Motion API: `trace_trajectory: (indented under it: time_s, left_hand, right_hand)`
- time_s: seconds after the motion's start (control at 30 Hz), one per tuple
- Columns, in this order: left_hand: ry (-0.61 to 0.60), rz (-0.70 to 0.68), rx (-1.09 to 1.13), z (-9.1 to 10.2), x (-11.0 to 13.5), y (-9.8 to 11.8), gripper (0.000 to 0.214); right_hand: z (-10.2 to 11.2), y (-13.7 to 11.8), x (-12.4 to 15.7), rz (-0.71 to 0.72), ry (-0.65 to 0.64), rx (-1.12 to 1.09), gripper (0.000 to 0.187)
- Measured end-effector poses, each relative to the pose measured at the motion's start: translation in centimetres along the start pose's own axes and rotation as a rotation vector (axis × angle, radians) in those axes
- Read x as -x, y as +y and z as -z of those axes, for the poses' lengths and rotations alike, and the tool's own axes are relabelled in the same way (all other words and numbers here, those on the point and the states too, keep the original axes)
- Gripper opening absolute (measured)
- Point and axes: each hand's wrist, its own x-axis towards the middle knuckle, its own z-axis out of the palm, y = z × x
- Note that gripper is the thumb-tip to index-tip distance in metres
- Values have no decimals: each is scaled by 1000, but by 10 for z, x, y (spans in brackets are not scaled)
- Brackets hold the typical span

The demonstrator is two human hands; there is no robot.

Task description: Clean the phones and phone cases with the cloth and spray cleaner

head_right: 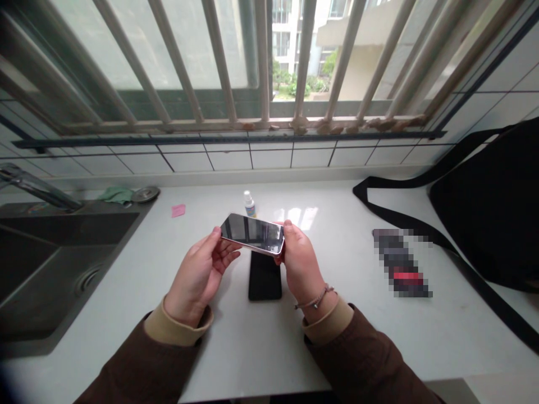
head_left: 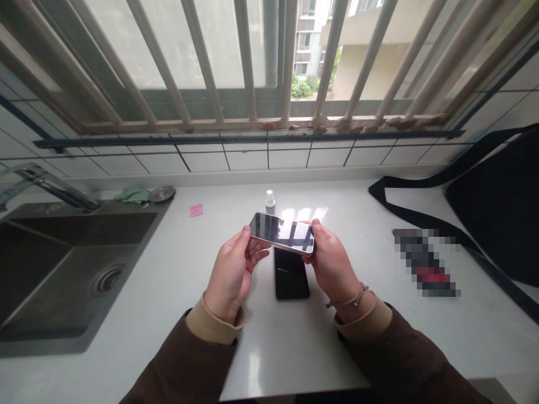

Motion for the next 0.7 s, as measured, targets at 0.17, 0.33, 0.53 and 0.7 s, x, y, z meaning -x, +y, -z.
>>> trace_trajectory:
  time_s: [0.17, 0.33, 0.53, 0.7]
  left_hand:
    - [-15, -36, -53, 1, 0, -1, 39]
    - [-13, -63, -120, 2, 0, -4, 39]
    - [-25, -10, -161, 3, 1, -4, 37]
    - [-29, 20, -147, 0, 1, -3, 31]
  right_hand:
    - [0, -1, 1, -73, 21, 28, 57]
    - [0, -2, 4, -20, 59, 150, 64]
    - [1, -4, 3, 53, 98, 196, 64]
    - [5, -3, 1, 87, 87, 249, 62]
